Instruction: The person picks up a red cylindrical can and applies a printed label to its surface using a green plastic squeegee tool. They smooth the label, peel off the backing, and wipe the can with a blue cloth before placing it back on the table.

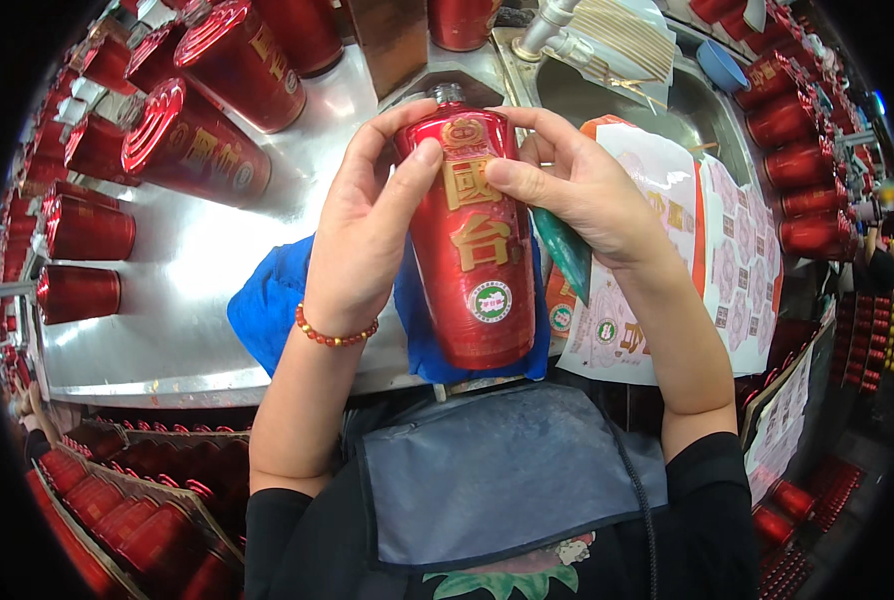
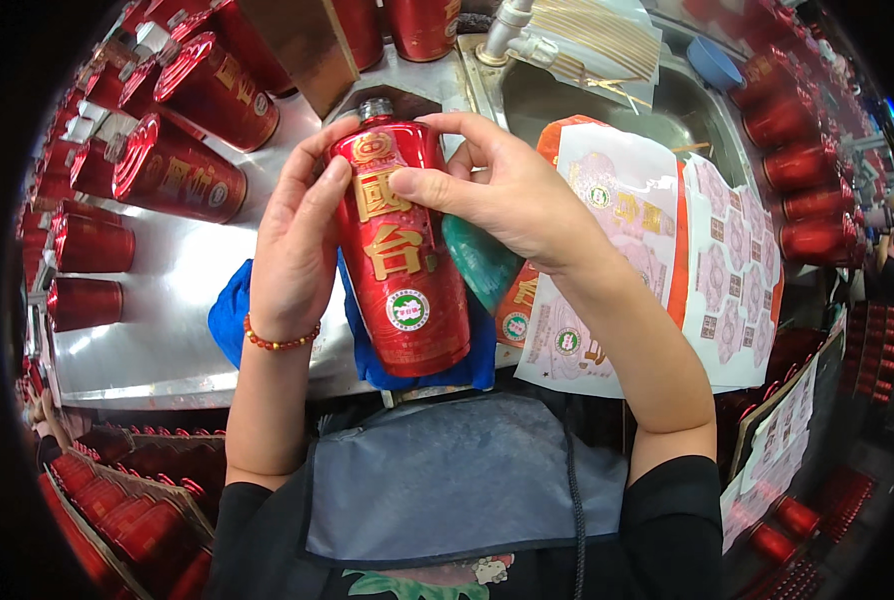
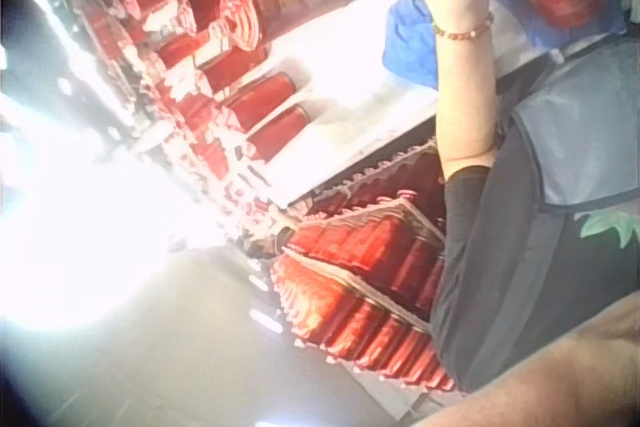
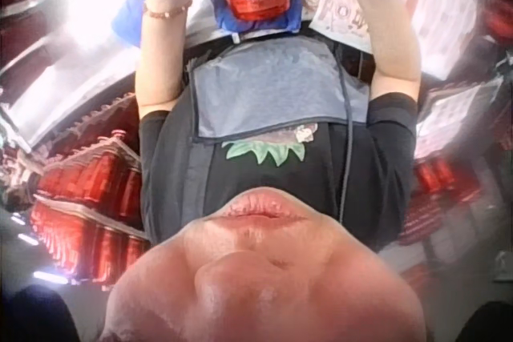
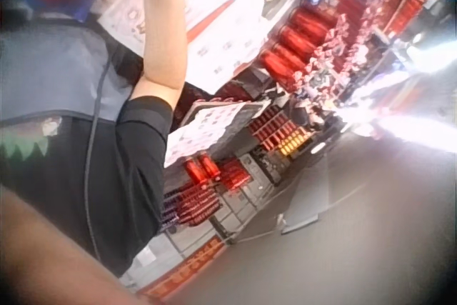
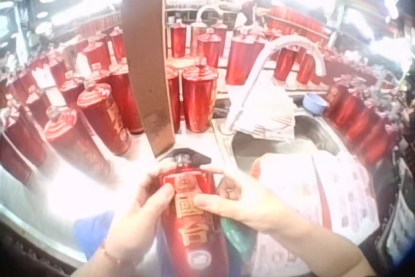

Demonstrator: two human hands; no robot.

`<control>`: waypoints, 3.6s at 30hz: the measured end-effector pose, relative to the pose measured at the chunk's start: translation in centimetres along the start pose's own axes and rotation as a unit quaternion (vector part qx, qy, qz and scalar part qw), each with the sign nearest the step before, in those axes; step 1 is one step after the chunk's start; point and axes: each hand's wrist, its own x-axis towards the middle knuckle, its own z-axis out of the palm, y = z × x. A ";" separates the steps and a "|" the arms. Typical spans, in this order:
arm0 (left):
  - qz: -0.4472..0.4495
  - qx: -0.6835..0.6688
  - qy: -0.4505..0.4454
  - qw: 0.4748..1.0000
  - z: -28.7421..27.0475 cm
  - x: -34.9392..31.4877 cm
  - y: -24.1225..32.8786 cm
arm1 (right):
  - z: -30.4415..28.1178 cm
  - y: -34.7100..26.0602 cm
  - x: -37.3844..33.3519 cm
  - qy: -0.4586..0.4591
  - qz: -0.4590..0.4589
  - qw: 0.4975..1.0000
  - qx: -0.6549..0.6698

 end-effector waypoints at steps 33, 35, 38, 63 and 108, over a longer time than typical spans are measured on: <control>0.005 0.031 0.046 0.998 0.8 0.9 -0.4 | -0.2 -1.7 1.6 -0.028 0.035 0.999 -0.003; 0.008 0.041 0.051 0.998 0.8 1.0 -0.5 | -0.2 -1.7 1.6 -0.031 0.027 0.999 -0.003; 0.004 0.050 0.052 0.997 0.9 0.9 -0.4 | -0.3 -1.7 1.6 -0.040 0.024 0.999 -0.003; 0.016 0.098 0.000 0.995 0.2 0.6 -1.2 | -2.0 -7.8 2.9 -0.013 -0.164 0.944 -0.286; 0.156 0.304 0.009 0.940 0.5 -3.7 -2.8 | -0.8 -4.4 -2.6 0.123 -0.152 0.962 -0.188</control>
